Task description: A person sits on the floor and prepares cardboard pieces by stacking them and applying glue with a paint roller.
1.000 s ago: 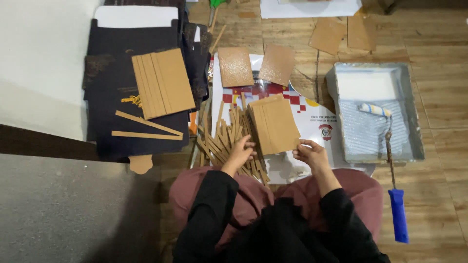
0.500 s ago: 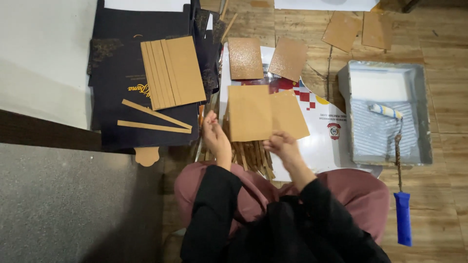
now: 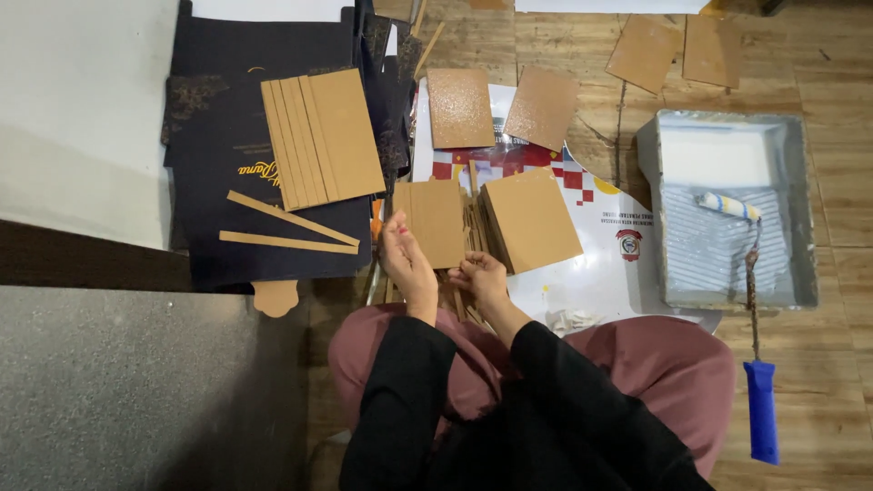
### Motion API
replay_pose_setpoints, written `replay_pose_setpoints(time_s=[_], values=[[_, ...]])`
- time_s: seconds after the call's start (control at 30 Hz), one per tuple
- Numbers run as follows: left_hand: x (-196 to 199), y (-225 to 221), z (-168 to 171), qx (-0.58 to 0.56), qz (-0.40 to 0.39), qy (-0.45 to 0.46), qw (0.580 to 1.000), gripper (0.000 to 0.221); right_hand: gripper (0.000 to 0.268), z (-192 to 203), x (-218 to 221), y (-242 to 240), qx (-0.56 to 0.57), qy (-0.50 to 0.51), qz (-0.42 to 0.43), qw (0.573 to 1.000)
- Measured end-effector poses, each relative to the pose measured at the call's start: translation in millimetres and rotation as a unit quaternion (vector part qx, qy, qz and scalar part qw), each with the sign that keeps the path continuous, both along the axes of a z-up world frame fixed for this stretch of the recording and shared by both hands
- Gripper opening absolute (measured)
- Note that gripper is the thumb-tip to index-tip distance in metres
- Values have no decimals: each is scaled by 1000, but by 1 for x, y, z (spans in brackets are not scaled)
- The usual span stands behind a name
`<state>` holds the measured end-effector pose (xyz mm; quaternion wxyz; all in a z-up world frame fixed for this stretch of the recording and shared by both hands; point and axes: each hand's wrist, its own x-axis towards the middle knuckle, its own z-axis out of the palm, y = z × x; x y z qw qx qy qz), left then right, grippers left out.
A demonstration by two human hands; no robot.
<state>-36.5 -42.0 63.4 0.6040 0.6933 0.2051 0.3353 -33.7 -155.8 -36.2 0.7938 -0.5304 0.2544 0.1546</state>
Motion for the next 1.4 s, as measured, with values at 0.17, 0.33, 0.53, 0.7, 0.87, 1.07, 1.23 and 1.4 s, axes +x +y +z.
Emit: replay_pose_setpoints(time_s=[0.17,0.33,0.53,0.7,0.87,1.07,1.23,1.4], values=[[3,-1,0,5,-10,-17,1000,23,29,9,-4,6,-26,11,13,1000],[3,-5,4,26,-25,-9,999,23,34,15,-7,-1,-60,11,19,998],[3,-16,3,114,-50,-12,992,21,29,40,-19,-12,-119,-2,53,991],[3,-30,17,16,-160,64,985,23,17,96,24,-63,-175,-124,68,974],[25,-35,-13,-8,-195,97,976,23,10,52,141,-150,-290,-159,-7,944],[106,-45,-23,79,-225,87,967,26,22,-9,216,-180,-216,2,17,976],[207,-72,-58,184,-294,181,920,35,31,-68,252,-185,-159,30,-13,987],[265,-100,-71,148,-378,386,828,61,30,-82,263,-188,-166,41,-28,985]])
